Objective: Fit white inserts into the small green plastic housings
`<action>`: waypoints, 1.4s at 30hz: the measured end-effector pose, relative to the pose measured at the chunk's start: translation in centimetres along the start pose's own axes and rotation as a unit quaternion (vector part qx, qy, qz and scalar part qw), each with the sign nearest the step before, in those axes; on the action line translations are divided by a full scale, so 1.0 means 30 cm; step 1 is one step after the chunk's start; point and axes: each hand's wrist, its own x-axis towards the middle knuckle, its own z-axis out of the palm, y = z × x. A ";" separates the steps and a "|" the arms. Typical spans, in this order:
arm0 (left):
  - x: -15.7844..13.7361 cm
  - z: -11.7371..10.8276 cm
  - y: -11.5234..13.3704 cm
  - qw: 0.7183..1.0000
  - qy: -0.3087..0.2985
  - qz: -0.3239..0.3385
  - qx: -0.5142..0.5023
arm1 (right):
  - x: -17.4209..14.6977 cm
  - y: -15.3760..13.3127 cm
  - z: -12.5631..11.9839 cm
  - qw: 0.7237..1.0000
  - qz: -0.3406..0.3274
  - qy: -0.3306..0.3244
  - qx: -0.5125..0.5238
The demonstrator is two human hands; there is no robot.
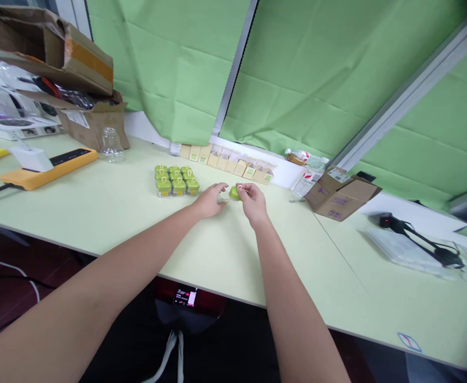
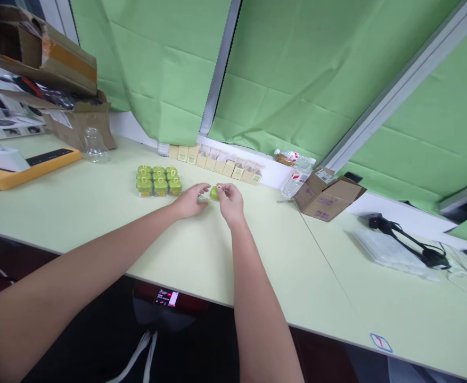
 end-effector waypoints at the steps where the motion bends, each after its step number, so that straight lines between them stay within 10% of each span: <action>1: -0.002 -0.001 0.003 1.000 -0.007 0.001 -0.020 | 0.001 0.004 -0.002 1.000 -0.006 -0.010 0.002; 42: -0.025 -0.004 0.057 0.996 -0.076 0.005 -0.045 | -0.012 0.077 -0.021 0.985 0.084 -0.103 -0.107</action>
